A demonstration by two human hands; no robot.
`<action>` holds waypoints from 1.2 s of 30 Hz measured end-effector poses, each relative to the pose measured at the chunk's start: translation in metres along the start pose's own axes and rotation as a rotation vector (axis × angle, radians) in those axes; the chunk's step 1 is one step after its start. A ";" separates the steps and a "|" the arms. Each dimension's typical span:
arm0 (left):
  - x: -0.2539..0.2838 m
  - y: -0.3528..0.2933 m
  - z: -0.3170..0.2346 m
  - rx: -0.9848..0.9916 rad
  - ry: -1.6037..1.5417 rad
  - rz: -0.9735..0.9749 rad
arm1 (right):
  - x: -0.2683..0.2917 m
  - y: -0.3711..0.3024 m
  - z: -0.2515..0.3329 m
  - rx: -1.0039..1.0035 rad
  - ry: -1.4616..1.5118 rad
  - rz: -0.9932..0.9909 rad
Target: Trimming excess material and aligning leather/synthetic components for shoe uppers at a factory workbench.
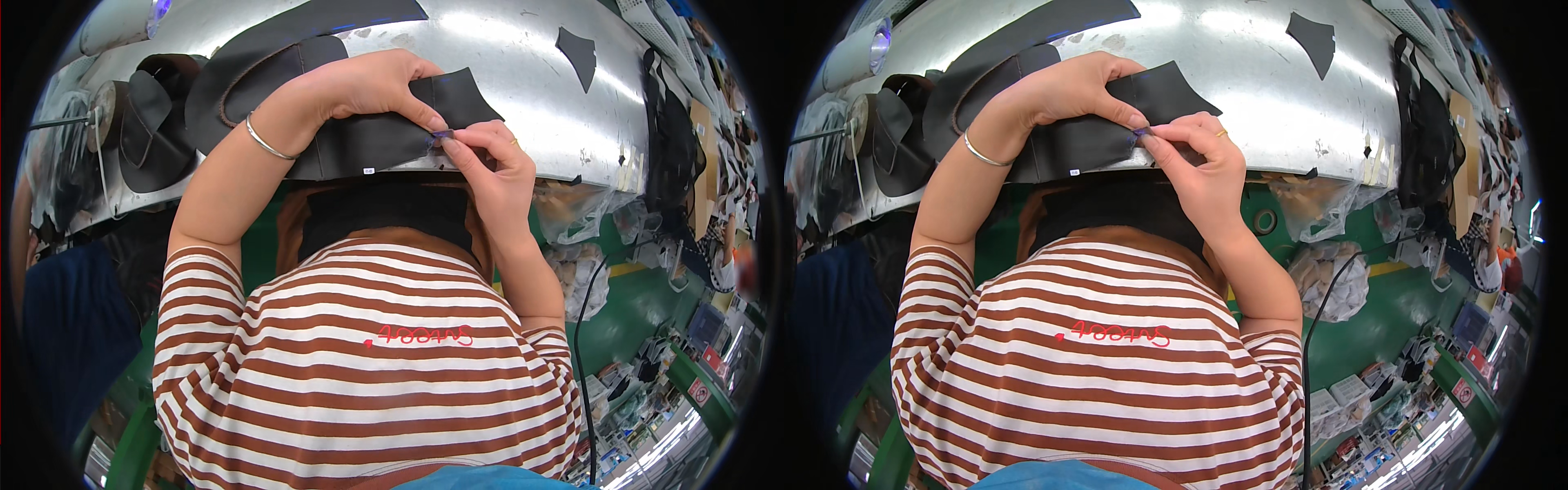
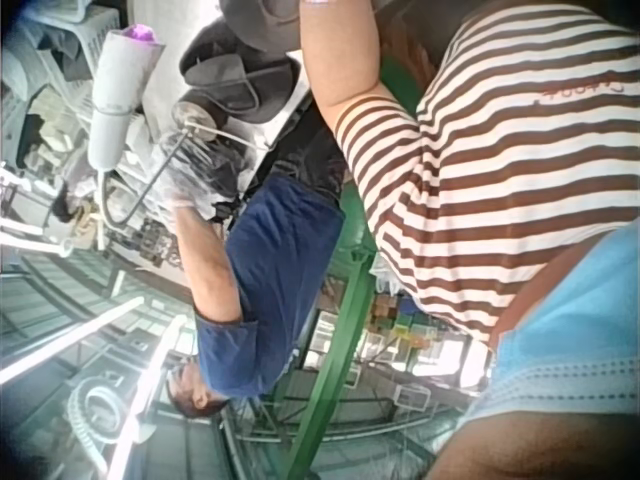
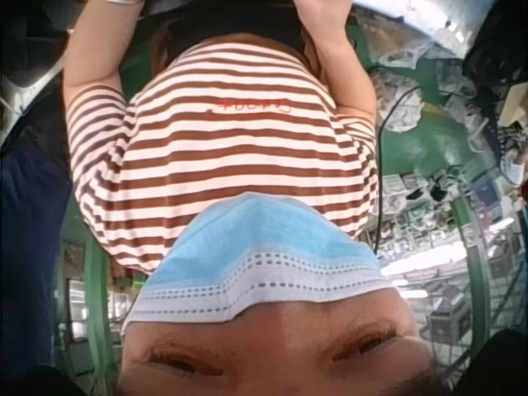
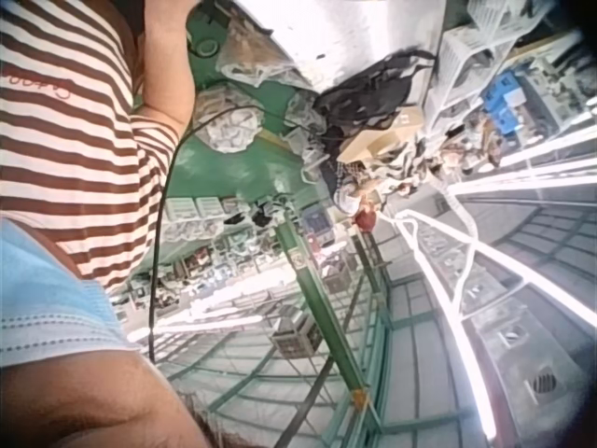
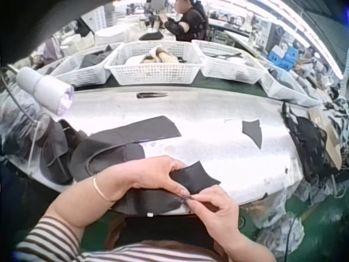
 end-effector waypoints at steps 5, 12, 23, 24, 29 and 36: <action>0.001 0.000 0.001 0.013 -0.160 -0.016 | -0.001 -0.005 0.032 0.427 -0.502 -0.100; 0.002 0.001 0.003 0.049 -0.196 -0.016 | -0.012 -0.021 0.047 0.770 -0.861 -0.178; 0.002 0.003 0.006 0.058 -0.191 -0.036 | -0.024 -0.033 0.053 0.942 -1.080 -0.144; 0.002 0.003 0.007 0.059 -0.191 -0.035 | -0.024 -0.033 0.052 0.941 -1.080 -0.145; 0.002 0.004 0.006 0.065 -0.168 -0.027 | -0.026 -0.036 0.045 1.027 -1.116 -0.137; 0.004 0.000 0.001 0.026 -0.248 -0.077 | -0.025 -0.031 0.043 0.928 -1.069 -0.087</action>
Point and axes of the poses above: each hand's wrist, its own y-axis towards the middle knuckle, its own x-axis out of the back of the hand, z = x × y, the point moved 8 cm from there along y, towards the middle knuckle, and after that the axes turned 5 degrees about z, right-handed, at the moved point
